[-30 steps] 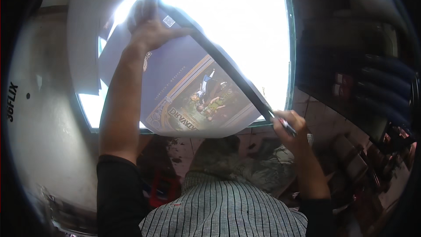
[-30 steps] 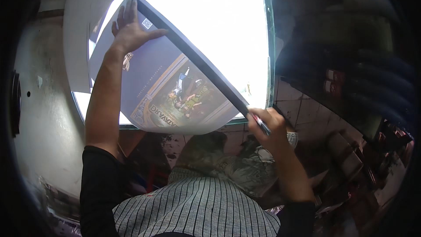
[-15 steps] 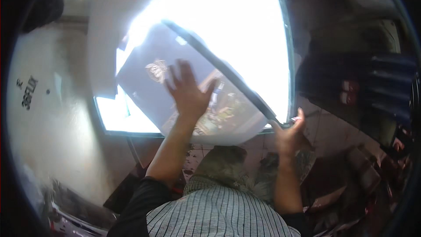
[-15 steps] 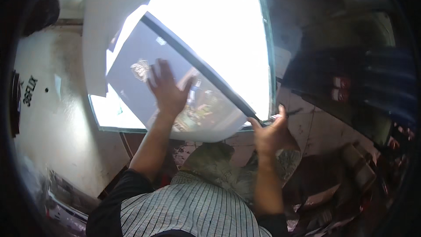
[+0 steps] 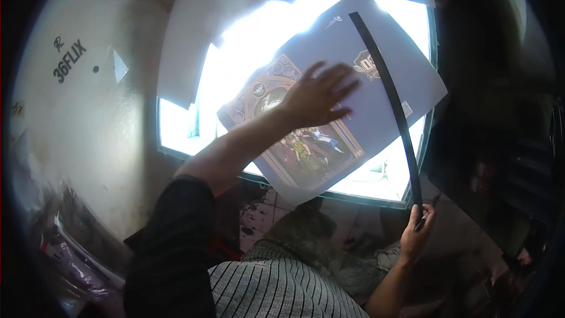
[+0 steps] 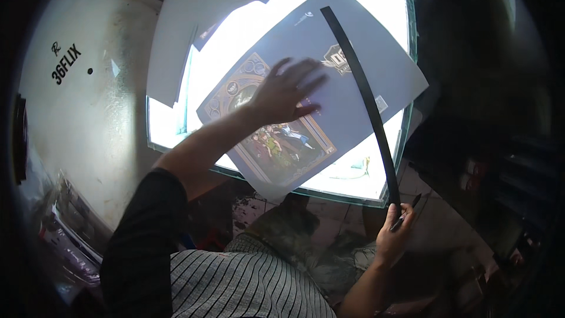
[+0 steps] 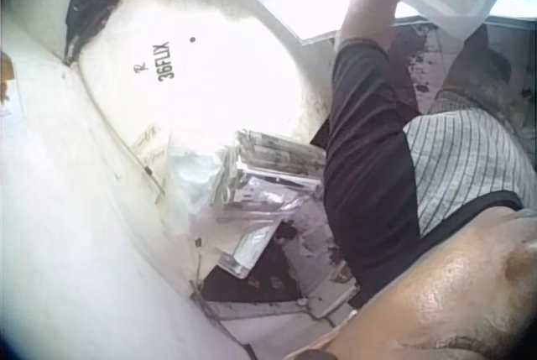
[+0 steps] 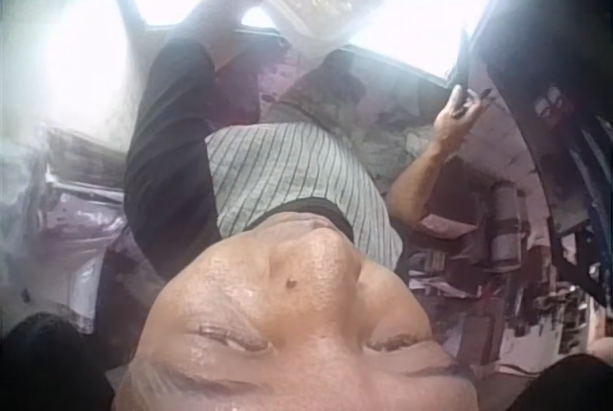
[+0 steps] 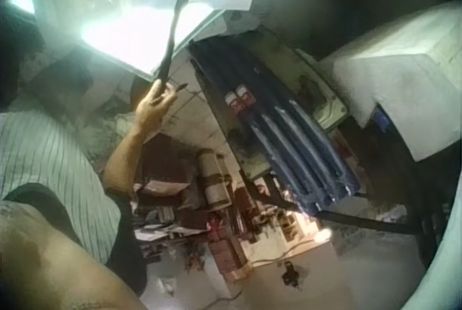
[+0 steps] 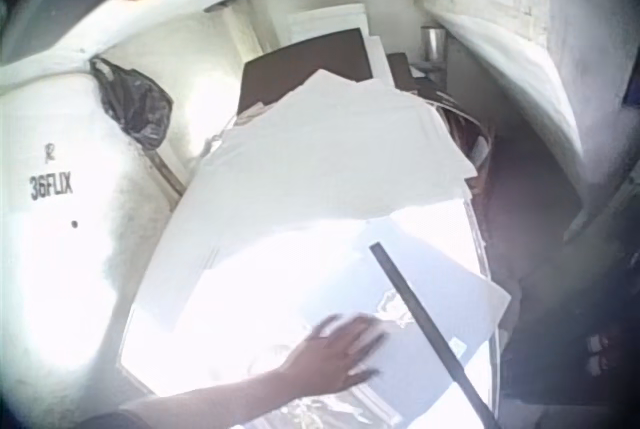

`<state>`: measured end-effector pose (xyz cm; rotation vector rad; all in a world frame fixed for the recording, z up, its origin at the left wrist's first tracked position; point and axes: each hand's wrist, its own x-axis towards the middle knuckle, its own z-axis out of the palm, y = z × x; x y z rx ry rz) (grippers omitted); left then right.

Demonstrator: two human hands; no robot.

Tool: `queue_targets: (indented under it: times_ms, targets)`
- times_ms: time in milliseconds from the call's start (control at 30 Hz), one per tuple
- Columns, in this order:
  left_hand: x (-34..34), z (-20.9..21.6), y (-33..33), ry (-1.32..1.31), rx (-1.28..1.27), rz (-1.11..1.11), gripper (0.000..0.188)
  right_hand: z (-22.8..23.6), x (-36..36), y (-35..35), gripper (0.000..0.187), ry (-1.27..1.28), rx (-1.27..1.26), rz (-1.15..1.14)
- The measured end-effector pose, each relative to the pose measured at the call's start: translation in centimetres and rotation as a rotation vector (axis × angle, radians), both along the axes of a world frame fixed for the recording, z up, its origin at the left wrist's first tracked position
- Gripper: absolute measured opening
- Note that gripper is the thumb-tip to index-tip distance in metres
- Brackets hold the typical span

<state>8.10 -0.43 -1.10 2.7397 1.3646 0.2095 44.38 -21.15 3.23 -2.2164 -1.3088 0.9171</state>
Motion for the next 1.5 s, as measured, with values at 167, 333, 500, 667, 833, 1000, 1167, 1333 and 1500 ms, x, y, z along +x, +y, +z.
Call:
queue_targets:
  times_ms: [167, 333, 500, 667, 833, 1000, 1167, 1333, 1500]
  targets:
    - [-3.5, -0.5, -4.2, 0.001, 0.174, 0.593, 0.071, 1.9, -3.1, -0.4, 0.029, -0.331, -0.108, 0.095]
    - [-5.6, -0.5, -1.7, -0.042, 0.103, 0.506, 0.073, 1.8, -4.4, -0.4, 0.025, -0.268, 0.031, 0.249]
    - [-5.5, -0.2, -0.5, -0.118, -0.043, 0.583, 0.077, -0.2, -4.9, -1.8, 0.025, -0.254, 0.141, 0.284]
    - [-5.5, -0.1, -0.4, -0.104, -0.026, 0.561, 0.08, -0.5, -5.1, -1.7, 0.024, -0.242, 0.176, 0.279]
    - [-6.4, -1.1, -1.1, -0.057, -0.026, 0.581, 0.082, -1.3, -5.7, -1.9, 0.024, -0.255, 0.193, 0.289]
    - [-5.9, -0.7, -0.8, -0.055, -0.013, 0.58, 0.081, -0.9, -5.5, -1.9, 0.023, -0.261, 0.184, 0.29]
    - [-5.1, -0.5, -0.4, -0.068, -0.033, 0.576, 0.085, -1.1, -5.0, -2.0, 0.027, -0.352, 0.204, 0.362]
    - [-6.3, 0.7, -0.1, -0.148, -0.109, 0.538, 0.089, -0.8, -4.2, -1.8, 0.034, -0.27, 0.113, 0.449]
    - [-5.8, -0.4, -0.1, -0.124, -0.1, 0.527, 0.089, -2.0, -4.5, -2.9, 0.036, -0.17, 0.301, 0.491]
